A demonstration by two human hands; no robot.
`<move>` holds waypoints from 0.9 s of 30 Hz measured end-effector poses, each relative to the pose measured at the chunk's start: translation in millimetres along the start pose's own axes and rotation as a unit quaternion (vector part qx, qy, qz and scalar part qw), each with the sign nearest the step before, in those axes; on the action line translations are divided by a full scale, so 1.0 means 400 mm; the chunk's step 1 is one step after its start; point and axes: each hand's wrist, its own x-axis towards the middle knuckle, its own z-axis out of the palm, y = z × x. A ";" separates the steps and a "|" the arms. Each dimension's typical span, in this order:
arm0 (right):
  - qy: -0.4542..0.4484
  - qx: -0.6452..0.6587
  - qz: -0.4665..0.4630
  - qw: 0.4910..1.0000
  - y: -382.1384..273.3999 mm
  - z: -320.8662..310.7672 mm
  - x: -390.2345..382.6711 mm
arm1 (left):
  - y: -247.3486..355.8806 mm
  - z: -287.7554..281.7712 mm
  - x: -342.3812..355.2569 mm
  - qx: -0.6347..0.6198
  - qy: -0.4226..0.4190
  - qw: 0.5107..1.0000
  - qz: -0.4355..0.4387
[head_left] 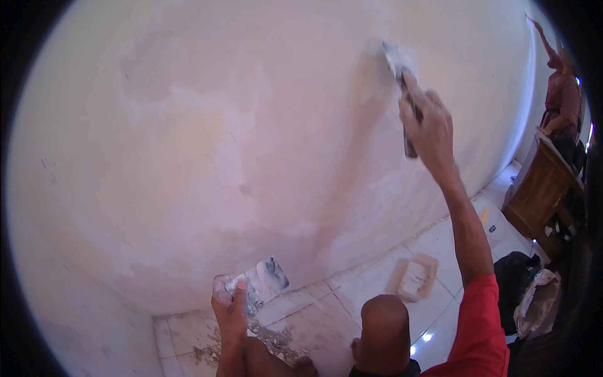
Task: The person applies putty to a wall using putty knives, repeatedly scooping paste from a container onto a putty knife and smoothing it onto the wall surface.
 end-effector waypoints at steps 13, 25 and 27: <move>-0.329 0.157 -0.019 0.931 -0.122 -0.068 -0.397 | -0.074 0.005 0.002 -0.155 0.035 0.982 -0.098; -0.318 0.332 -0.122 0.880 -0.177 0.023 -0.509 | -0.018 0.077 0.025 -0.293 -0.062 0.936 -0.184; -0.313 0.305 -0.105 0.893 -0.141 0.047 -0.544 | -0.028 0.075 0.014 -0.282 -0.043 0.946 -0.155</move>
